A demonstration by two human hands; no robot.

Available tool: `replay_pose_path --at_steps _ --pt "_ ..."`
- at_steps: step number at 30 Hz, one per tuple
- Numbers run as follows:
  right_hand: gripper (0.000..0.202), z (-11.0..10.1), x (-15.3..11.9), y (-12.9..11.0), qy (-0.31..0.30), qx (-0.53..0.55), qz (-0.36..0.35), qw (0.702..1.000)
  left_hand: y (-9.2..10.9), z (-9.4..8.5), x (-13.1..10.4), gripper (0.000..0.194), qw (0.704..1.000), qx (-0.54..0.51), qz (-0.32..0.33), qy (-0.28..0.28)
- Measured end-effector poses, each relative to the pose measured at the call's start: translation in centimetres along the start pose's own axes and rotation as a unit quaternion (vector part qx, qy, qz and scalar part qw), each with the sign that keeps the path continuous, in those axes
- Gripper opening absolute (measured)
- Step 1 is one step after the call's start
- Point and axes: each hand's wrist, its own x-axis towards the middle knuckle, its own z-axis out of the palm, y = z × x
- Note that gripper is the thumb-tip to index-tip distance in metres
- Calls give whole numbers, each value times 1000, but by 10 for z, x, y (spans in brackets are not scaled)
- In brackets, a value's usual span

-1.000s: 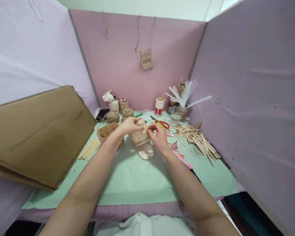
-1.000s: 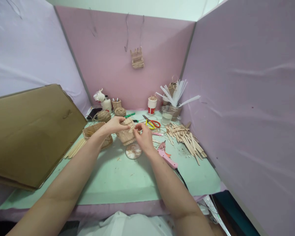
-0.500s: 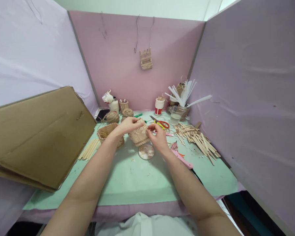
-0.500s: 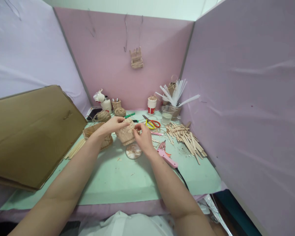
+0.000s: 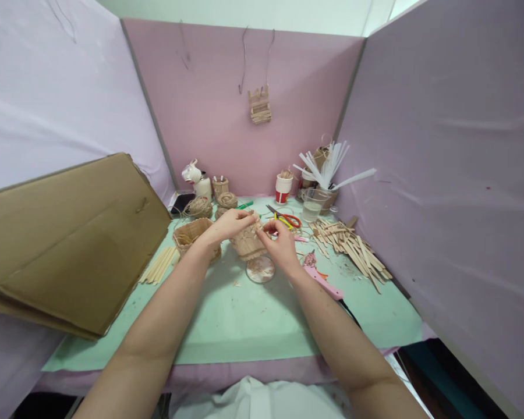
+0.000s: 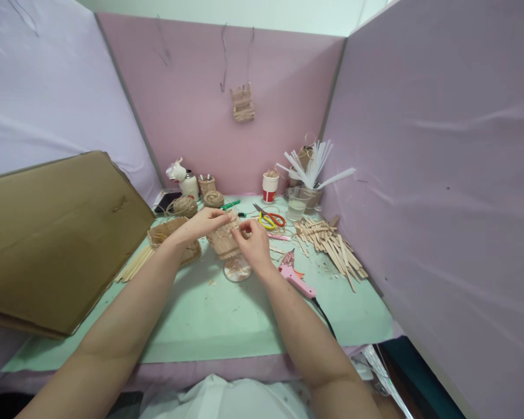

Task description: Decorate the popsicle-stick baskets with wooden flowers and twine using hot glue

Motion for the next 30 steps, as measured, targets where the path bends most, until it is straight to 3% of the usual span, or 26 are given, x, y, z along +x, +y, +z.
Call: replay_pose_path --at_steps 24,30 --pt "18 1 0 2 -1 53 65 996 14 0 -8 42 999 23 30 -16" --pt "20 1 1 1 -7 69 67 995 8 0 -4 39 999 13 37 -10"
